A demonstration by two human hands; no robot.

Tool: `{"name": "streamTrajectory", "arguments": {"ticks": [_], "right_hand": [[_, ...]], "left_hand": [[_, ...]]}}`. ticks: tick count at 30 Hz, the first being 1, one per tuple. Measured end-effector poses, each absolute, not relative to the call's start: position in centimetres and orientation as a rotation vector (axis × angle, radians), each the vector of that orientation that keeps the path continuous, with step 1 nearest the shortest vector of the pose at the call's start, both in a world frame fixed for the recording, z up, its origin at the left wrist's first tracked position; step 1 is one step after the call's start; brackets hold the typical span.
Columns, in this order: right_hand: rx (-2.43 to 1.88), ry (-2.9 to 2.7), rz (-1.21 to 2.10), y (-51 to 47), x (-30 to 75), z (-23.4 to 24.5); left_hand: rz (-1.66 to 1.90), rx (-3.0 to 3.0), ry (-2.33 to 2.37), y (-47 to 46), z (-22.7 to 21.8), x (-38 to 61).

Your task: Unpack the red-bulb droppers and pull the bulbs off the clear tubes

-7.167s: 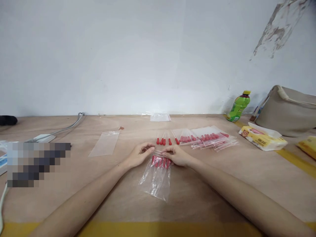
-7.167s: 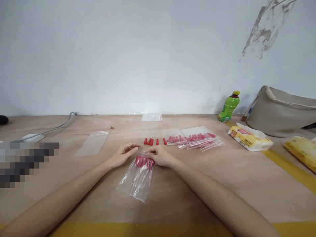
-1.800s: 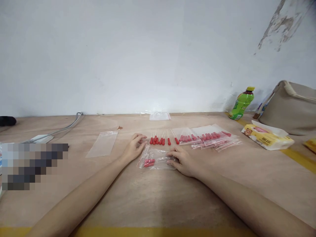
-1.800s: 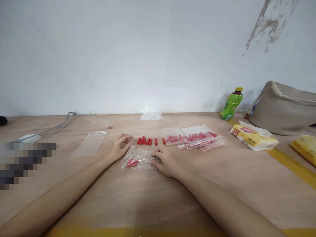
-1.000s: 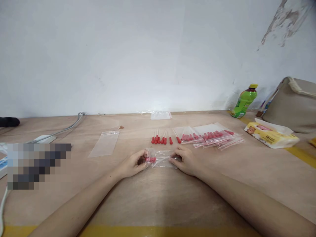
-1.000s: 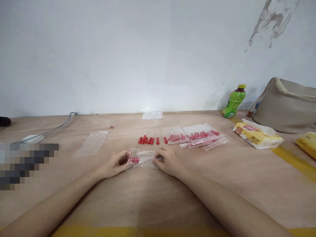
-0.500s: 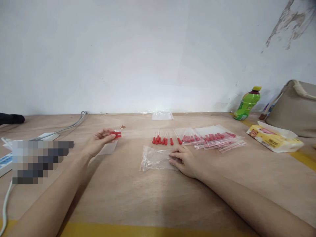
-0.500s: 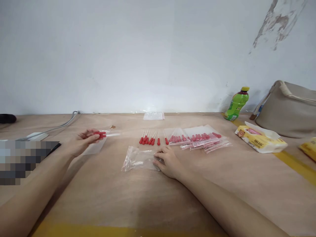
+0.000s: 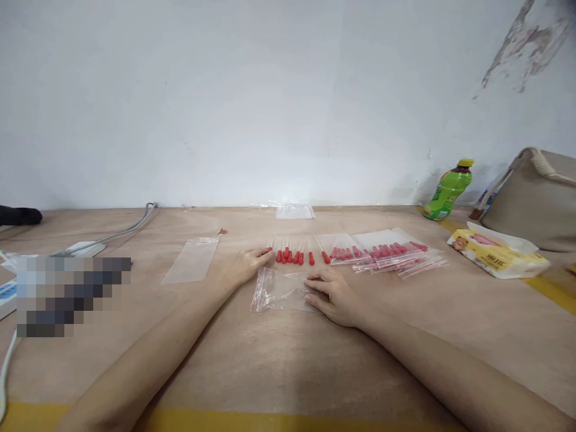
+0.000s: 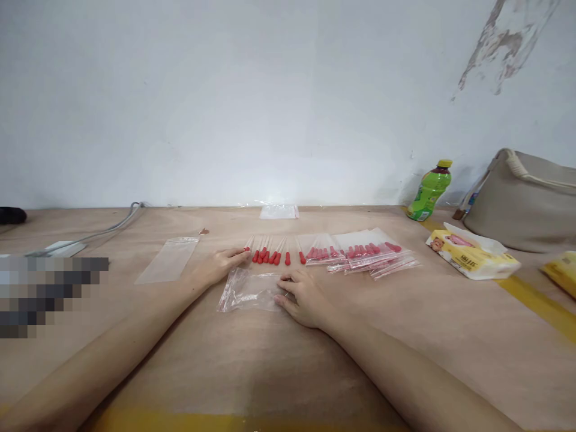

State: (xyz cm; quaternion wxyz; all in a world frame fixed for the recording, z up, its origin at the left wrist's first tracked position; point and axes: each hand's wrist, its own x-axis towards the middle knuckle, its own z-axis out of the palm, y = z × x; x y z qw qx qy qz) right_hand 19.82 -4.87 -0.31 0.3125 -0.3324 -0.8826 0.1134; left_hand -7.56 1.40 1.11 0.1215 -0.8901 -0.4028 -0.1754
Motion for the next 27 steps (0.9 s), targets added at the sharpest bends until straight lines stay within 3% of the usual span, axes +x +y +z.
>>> {"name": "streamTrajectory", "arguments": {"ticks": [8,16,23,27], "right_hand": [[-0.886,-2.341,0.295,-4.6,19.8,-0.5],[-0.909,-2.395,0.314,-5.1,20.0,0.1],[-0.968,-2.437,0.341,-4.9,20.3,0.1],[-0.982,-2.494,0.364,-4.8,20.7,0.1]], "left_hand": [[-0.619,-2.722,-1.126,1.8,0.0,-7.2],[-1.266,-2.533,-1.426,-2.4,1.5,-6.8],[-0.249,-3.077,-1.166,-6.2,2.5,-6.8],[-0.013,-3.093,-1.229,-5.9,2.5,-8.0]]}}
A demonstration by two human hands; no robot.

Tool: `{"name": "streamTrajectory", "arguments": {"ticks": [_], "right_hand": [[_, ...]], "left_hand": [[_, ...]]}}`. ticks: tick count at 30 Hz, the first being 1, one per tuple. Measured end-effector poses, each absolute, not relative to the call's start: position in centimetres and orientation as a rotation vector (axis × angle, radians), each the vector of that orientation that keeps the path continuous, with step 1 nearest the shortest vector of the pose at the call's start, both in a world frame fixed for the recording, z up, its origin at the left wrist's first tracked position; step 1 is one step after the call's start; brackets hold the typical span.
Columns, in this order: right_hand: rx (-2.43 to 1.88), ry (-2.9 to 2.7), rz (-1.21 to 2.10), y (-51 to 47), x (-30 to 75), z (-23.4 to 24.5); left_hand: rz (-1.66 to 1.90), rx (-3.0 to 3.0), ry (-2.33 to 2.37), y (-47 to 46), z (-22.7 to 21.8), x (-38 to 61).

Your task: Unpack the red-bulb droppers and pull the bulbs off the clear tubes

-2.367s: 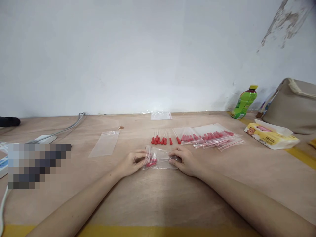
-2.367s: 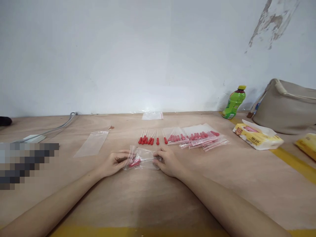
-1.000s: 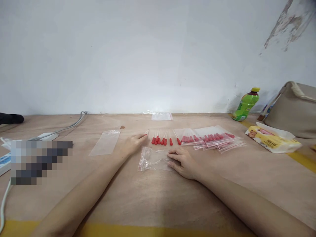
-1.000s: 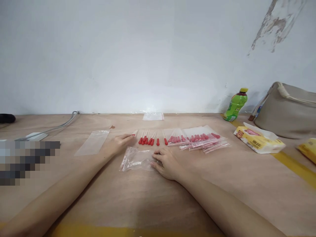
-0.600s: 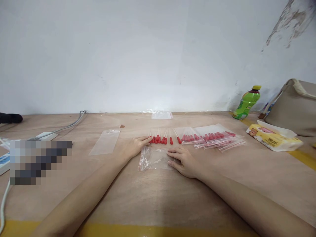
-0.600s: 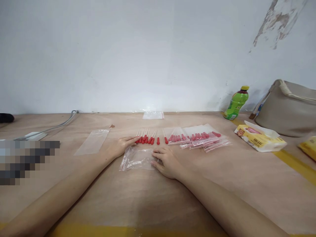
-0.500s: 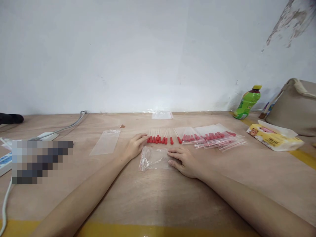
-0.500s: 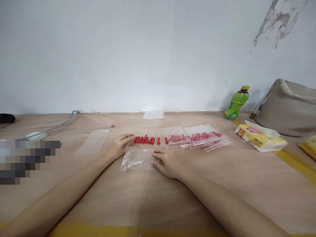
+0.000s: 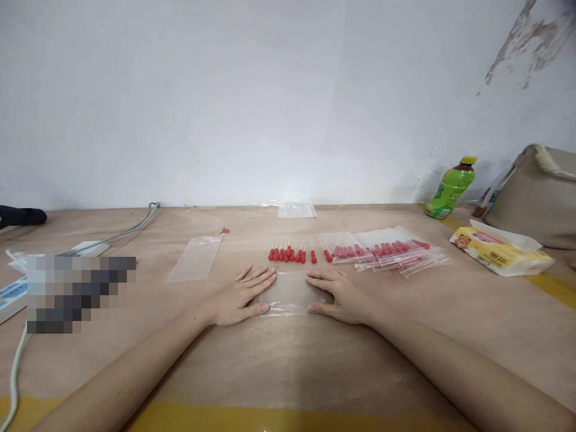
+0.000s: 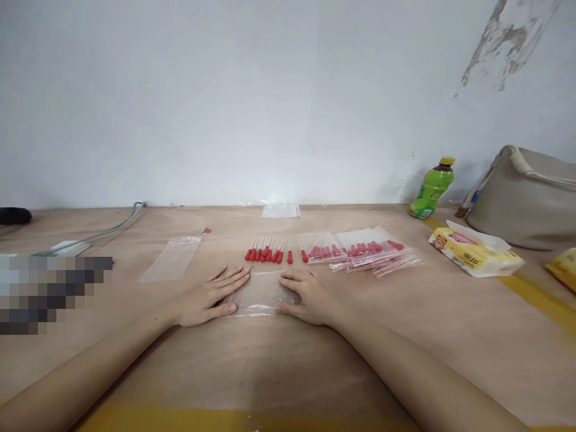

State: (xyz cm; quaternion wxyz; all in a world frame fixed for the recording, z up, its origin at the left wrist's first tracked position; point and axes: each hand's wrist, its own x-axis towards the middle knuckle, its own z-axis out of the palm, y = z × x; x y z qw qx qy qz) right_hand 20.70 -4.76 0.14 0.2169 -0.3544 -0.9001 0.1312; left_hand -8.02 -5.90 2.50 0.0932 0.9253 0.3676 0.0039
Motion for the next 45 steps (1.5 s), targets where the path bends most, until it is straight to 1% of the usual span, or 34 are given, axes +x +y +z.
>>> {"name": "streamTrajectory", "arguments": {"ticks": [2,4,7,10,12,14,17,20,23,25,27,30,32,35,38,40,42,45], "right_hand": [[-0.97,-2.505,0.372,-4.8,20.8,0.1],[-0.942,-2.504,0.374,-4.7,21.0,0.1],[-0.89,-2.445,0.329,-4.0,21.4,0.4],[-0.975,-2.331,0.148,-2.3,22.8,1.3],[-1.123,-2.287,-0.002,-1.1,24.1,2.0],[-1.244,-2.312,-0.11,-0.1,25.4,2.5],[-1.307,-2.406,-0.158,0.5,26.5,2.6],[-1.293,-2.441,-0.16,0.9,26.6,2.1],[-1.251,-2.469,-0.191,1.4,26.0,1.5],[-1.201,-2.504,-0.222,1.7,25.5,1.3],[-1.153,-2.532,-0.245,1.9,24.8,1.4],[-1.112,-2.542,-0.264,1.8,23.8,1.5],[-1.099,-2.528,-0.27,1.6,23.2,1.5],[-1.11,-2.412,-0.216,1.5,23.0,1.2],[-1.122,-2.146,-0.083,1.8,23.3,0.8],[-1.11,-1.911,-0.003,1.9,23.6,0.7],[-1.089,-1.68,0.065,1.9,23.7,1.1],[-1.001,-1.449,0.231,1.0,23.2,2.5]], "left_hand": [[0.03,2.708,1.095,-5.8,2.6,-8.3],[0.127,2.641,1.111,-5.8,2.7,-8.2],[0.437,2.413,1.181,-5.6,2.6,-7.5],[0.712,2.107,1.336,-4.5,2.1,-6.6],[0.777,1.995,1.442,-3.6,1.7,-6.1],[0.767,1.969,1.508,-2.8,1.5,-5.8],[0.606,1.97,1.513,-2.7,1.9,-5.9],[0.387,1.91,1.374,-3.7,3.5,-6.8],[0.375,1.765,1.295,-4.8,5.4,-9.0],[0.534,1.648,1.385,-4.9,6.3,-11.2],[0.802,1.521,1.525,-4.3,6.7,-13.9],[1.244,1.313,1.779,-2.9,5.9,-17.7],[1.34,1.24,1.943,-2.1,4.8,-19.7],[1.204,1.346,2.252,-1.7,3.3,-21.2],[1.029,1.614,2.587,-2.0,2.8,-20.7],[1.032,1.796,2.721,-2.2,3.0,-19.5],[1.122,1.972,2.715,-2.4,3.3,-17.9],[1.276,2.24,2.455,-2.6,3.5,-15.2]]}}
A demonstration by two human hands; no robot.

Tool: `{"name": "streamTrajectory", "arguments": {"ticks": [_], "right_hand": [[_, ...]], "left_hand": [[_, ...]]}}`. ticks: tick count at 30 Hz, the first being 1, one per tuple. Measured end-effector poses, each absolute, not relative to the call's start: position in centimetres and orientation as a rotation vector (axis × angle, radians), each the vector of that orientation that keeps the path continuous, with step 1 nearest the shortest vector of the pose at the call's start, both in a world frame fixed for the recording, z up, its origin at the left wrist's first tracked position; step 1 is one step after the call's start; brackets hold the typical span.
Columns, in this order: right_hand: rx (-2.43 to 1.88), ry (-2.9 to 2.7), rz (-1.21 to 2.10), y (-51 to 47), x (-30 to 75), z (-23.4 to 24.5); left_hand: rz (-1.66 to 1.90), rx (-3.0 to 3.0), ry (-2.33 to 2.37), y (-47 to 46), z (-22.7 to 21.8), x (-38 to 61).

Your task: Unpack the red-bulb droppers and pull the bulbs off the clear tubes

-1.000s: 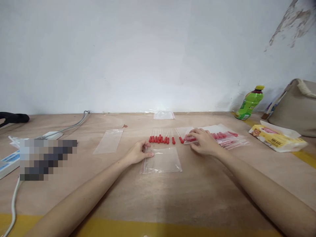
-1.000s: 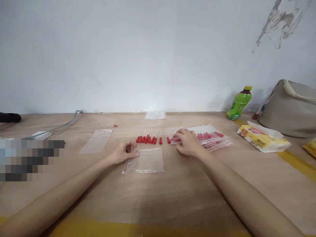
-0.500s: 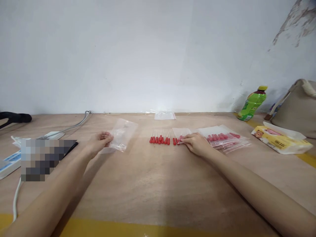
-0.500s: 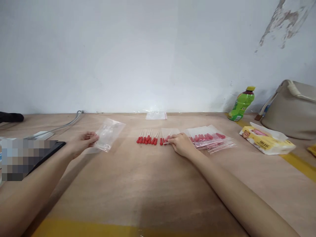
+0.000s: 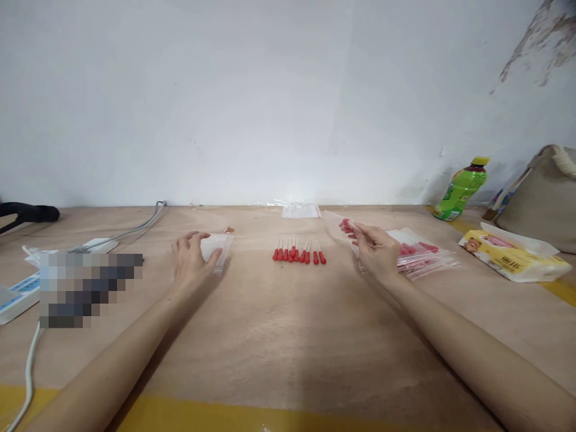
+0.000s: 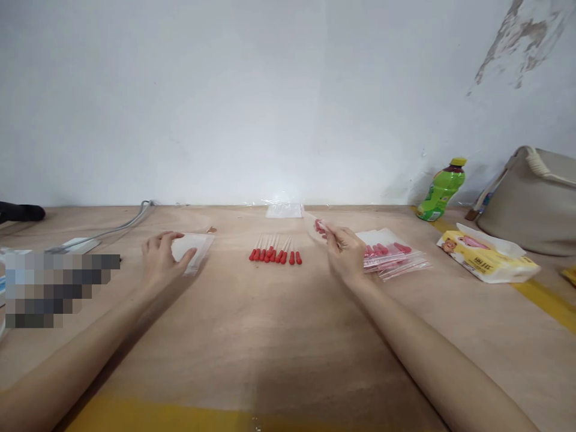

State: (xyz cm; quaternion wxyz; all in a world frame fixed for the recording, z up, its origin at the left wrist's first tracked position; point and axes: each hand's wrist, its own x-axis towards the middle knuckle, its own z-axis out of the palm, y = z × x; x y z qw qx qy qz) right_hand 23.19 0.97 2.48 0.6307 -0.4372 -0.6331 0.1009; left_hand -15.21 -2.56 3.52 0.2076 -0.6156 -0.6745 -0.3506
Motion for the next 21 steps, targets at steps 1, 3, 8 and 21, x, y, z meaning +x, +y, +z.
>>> {"name": "streamTrajectory", "arguments": {"ticks": [1,3,8,21], "right_hand": [[-0.954,-1.393,0.31,0.5,22.9,3.1],[-0.884,-1.261,0.489,-0.5,22.0,4.3],[-0.856,-1.06,1.06,-2.8,18.8,4.4],[-0.97,-1.438,1.564,-3.8,17.2,0.6]], "left_hand": [[-1.011,-1.799,-1.806,-2.6,3.6,-14.3],[-1.069,-1.949,-1.68,-2.8,3.8,-12.5],[-1.221,-2.134,-1.456,-3.9,4.8,-7.8],[-0.834,-3.13,-1.158,-5.3,2.4,-1.3]]}}
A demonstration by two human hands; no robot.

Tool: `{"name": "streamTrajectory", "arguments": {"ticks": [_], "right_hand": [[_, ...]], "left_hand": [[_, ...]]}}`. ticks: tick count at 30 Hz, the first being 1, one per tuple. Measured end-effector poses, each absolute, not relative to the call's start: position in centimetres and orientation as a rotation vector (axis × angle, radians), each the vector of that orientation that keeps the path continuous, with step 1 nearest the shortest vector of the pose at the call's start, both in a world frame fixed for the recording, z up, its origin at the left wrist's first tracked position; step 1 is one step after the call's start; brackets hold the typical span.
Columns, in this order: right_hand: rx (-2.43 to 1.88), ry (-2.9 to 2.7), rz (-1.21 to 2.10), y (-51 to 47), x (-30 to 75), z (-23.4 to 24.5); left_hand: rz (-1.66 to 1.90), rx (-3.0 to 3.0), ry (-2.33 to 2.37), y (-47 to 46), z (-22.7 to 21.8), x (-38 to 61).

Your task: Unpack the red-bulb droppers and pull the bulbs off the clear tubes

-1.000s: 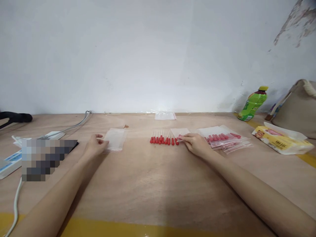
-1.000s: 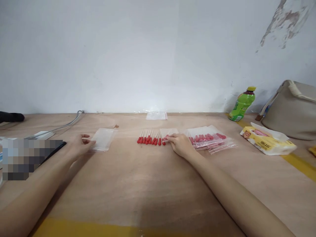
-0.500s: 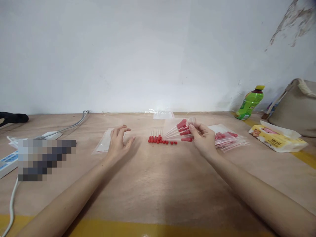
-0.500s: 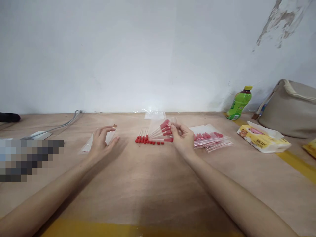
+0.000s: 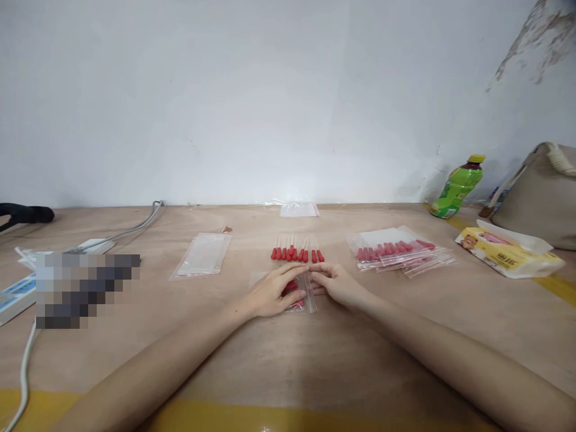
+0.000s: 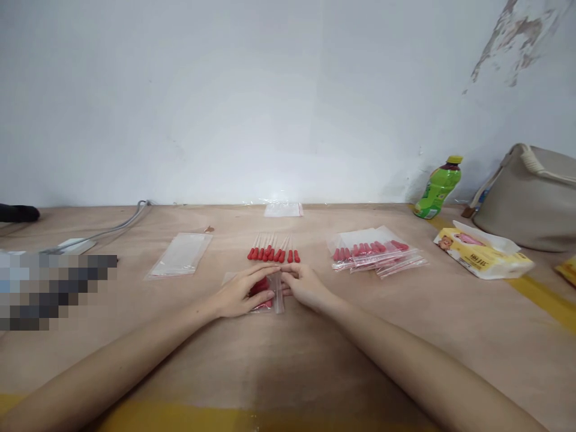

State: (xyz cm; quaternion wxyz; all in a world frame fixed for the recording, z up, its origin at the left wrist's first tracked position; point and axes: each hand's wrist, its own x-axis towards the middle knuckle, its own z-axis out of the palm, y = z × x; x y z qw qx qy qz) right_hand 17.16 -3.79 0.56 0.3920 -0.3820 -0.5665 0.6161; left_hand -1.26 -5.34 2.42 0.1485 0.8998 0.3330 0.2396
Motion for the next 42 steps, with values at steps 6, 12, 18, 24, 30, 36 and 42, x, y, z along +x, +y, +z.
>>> {"name": "streamTrajectory", "arguments": {"ticks": [6,12,18,24,30,36,42], "right_hand": [[-0.854,-2.044,0.711,-4.0,19.6,-0.5],[-0.881,-2.147,0.398,-4.3,19.3,-0.4],[-1.236,-2.069,0.363,-4.2,19.0,-1.3],[-1.319,-2.108,0.644,-4.7,18.8,-0.1],[-1.08,-2.218,0.292,-5.1,19.0,0.1],[-0.817,-2.354,-0.137,-4.7,19.2,0.7],[-0.706,-2.394,-0.303,-4.2,19.2,0.0]], "left_hand": [[0.675,2.626,0.965,-4.5,2.7,-1.3],[0.647,2.664,0.872,-3.9,2.4,-0.3],[0.708,2.579,0.914,-3.9,1.7,-0.1],[0.728,2.54,0.888,-4.1,2.2,-0.2],[0.784,2.513,0.924,-4.2,2.2,-0.1],[0.818,2.516,0.952,-4.1,2.1,-0.1],[0.648,2.69,0.855,-3.9,3.0,-0.3]]}}
